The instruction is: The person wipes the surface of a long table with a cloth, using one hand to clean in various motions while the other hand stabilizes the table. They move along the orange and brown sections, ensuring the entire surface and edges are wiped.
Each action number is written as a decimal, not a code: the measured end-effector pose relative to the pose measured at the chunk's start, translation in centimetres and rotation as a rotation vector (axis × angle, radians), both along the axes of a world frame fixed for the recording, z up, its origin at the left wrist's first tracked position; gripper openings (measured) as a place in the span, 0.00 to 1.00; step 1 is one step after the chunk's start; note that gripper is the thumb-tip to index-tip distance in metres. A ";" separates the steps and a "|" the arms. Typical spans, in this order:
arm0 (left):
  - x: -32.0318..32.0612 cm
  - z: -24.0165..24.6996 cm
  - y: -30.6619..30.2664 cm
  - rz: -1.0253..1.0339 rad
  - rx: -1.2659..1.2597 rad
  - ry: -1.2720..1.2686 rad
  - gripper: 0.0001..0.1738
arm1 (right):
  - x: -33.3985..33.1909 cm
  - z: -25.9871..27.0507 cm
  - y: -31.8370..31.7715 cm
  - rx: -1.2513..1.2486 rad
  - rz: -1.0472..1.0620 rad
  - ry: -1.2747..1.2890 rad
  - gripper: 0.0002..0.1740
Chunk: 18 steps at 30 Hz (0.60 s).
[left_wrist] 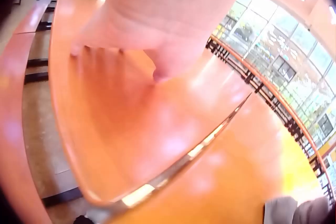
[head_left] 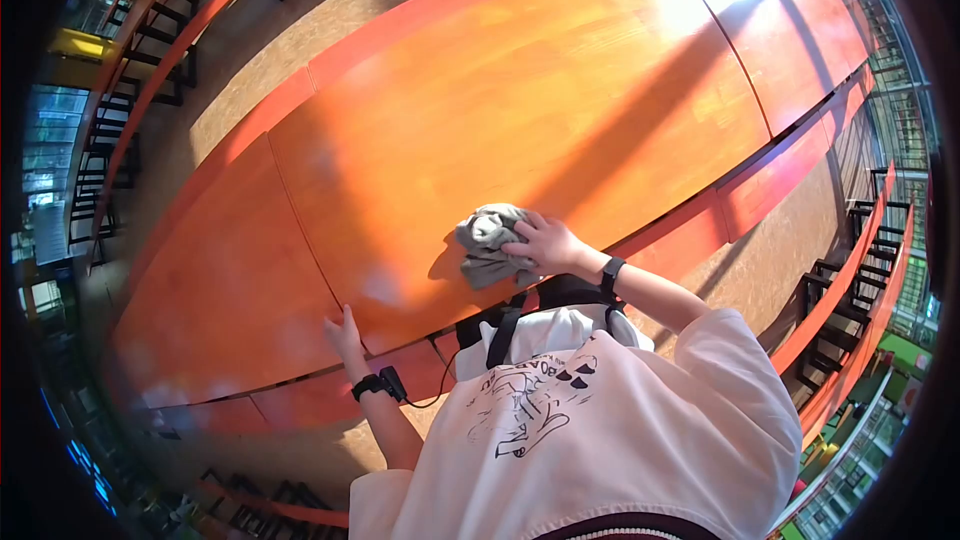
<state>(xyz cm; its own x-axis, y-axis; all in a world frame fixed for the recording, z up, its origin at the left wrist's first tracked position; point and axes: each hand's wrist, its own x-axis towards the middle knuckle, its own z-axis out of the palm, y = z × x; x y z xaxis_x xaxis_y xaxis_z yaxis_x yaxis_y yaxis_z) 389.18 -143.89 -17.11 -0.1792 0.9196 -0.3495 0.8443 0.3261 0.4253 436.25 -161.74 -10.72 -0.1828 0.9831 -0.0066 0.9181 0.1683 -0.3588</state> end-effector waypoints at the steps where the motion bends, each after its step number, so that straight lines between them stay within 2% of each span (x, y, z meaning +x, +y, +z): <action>1: 3.4 0.8 -1.3 -0.060 0.073 0.083 0.50 | 3.9 0.4 -1.2 -0.012 -0.064 -0.032 0.28; 2: 6.8 2.3 -2.8 -0.056 0.007 0.046 0.56 | 7.7 0.0 -2.9 -0.008 -0.188 -0.031 0.29; 3: 9.8 2.9 -4.0 -0.059 0.014 0.044 0.56 | 11.6 -0.3 -4.8 -0.004 -0.310 -0.035 0.29; 5: 14.1 3.5 -5.9 -0.041 -0.197 0.278 0.63 | 18.9 1.5 -8.0 -0.099 -0.510 -0.133 0.32; 6: 14.7 2.2 -6.7 -0.040 -0.206 0.289 0.69 | 22.6 0.7 -10.0 -0.119 -0.631 -0.200 0.34; 10: 17.3 1.6 -8.8 -0.068 -0.186 0.423 0.71 | 33.1 0.2 -16.0 -0.217 -1.199 -0.129 0.33; 11: 17.0 1.4 -8.7 -0.053 -0.185 0.401 0.72 | 35.5 -2.0 -17.3 -0.212 -1.338 -0.121 0.32; 13: 17.0 1.9 -8.4 -0.028 -0.182 0.380 0.73 | 35.9 -2.1 -17.1 -0.094 -1.537 -0.070 0.34; 15: 17.1 2.4 -8.1 -0.061 -0.224 0.366 0.74 | 35.4 -4.2 -15.7 -0.198 -1.724 -0.181 0.35; 18: 17.3 2.3 -8.3 -0.019 -0.205 0.347 0.74 | 32.7 -3.8 -13.7 -0.233 -1.691 -0.408 0.35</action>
